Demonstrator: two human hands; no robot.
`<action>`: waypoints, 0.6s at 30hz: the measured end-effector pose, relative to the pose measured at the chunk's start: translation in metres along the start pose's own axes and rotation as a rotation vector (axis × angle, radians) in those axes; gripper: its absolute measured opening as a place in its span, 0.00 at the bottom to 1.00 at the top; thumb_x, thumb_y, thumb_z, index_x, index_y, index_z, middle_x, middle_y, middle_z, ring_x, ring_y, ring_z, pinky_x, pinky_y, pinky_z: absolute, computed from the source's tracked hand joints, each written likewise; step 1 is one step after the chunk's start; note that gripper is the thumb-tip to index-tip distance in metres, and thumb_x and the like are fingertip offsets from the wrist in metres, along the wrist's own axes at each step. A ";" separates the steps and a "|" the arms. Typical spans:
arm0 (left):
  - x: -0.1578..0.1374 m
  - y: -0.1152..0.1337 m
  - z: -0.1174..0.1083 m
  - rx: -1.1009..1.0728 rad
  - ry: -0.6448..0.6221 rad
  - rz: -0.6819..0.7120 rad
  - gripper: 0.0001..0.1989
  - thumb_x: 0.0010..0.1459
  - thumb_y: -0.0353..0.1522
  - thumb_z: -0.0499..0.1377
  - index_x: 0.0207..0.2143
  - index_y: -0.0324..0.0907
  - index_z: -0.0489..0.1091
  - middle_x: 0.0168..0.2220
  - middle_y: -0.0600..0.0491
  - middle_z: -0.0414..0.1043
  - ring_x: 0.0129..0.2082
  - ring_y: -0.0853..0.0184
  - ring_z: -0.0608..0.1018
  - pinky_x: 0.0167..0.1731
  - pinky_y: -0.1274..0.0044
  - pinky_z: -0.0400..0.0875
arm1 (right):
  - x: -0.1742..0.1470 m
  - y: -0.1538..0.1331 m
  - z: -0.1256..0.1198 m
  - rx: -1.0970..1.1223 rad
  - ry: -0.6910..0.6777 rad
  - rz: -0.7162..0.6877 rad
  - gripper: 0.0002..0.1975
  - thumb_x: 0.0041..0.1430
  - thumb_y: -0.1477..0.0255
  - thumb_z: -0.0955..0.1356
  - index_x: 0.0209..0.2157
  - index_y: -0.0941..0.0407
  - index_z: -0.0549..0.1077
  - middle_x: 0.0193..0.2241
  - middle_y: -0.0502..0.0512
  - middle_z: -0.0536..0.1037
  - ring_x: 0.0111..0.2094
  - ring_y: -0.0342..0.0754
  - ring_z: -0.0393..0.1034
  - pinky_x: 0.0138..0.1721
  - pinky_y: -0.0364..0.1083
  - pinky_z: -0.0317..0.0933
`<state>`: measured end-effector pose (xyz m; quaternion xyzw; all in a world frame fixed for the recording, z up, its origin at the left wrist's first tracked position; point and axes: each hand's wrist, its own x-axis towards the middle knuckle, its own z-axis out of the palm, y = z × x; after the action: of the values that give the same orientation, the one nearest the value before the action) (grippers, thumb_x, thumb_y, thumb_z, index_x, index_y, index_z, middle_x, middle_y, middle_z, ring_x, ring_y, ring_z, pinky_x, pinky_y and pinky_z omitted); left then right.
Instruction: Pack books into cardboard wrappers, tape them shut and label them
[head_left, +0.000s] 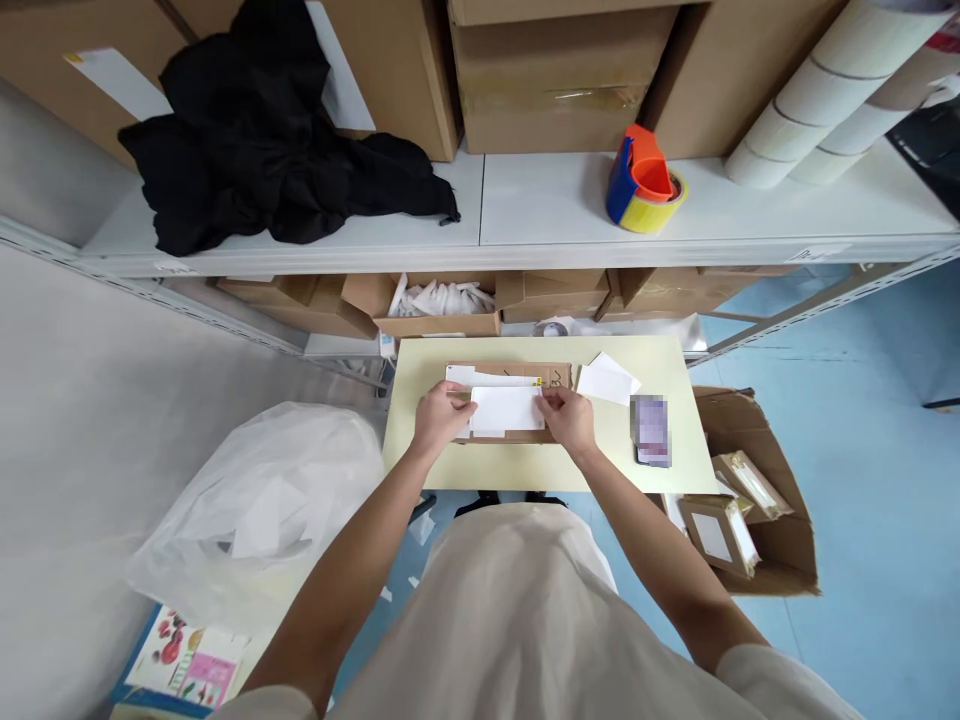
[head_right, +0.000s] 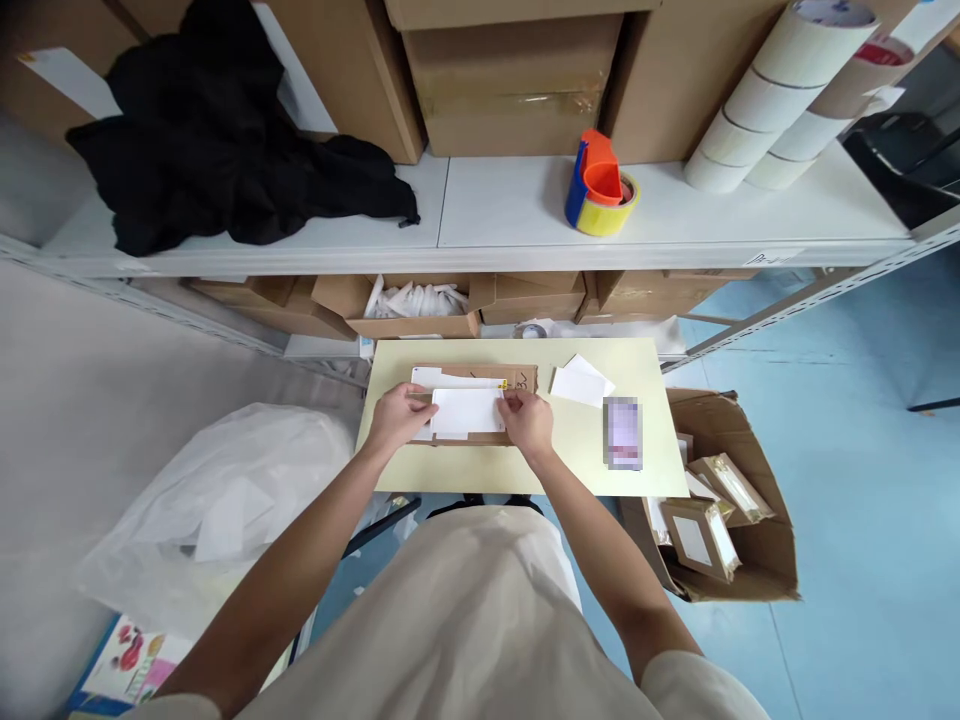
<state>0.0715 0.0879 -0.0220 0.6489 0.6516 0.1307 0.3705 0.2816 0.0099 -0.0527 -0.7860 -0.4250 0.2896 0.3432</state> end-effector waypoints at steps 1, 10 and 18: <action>0.006 0.002 0.001 0.058 0.009 0.015 0.16 0.47 0.34 0.63 0.40 0.43 0.69 0.28 0.55 0.79 0.37 0.64 0.80 0.43 0.74 0.70 | 0.005 -0.001 0.003 -0.046 0.009 -0.010 0.08 0.53 0.66 0.68 0.32 0.55 0.77 0.27 0.52 0.80 0.29 0.48 0.72 0.33 0.45 0.63; 0.017 0.006 0.023 0.361 0.057 0.057 0.22 0.51 0.33 0.59 0.49 0.44 0.62 0.31 0.54 0.79 0.40 0.59 0.79 0.39 0.72 0.67 | 0.011 0.009 0.028 -0.437 0.112 -0.187 0.10 0.58 0.69 0.64 0.35 0.55 0.76 0.30 0.56 0.80 0.37 0.52 0.70 0.42 0.49 0.54; 0.011 -0.010 0.019 0.448 0.208 0.314 0.29 0.51 0.36 0.59 0.54 0.36 0.60 0.49 0.41 0.72 0.51 0.53 0.72 0.47 0.66 0.65 | 0.005 0.014 0.025 -0.616 0.276 -0.294 0.25 0.60 0.64 0.62 0.57 0.60 0.63 0.45 0.67 0.73 0.45 0.60 0.64 0.44 0.54 0.52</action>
<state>0.0776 0.0910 -0.0447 0.7907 0.5901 0.1051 0.1246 0.2720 0.0163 -0.0790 -0.8147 -0.5503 -0.0128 0.1825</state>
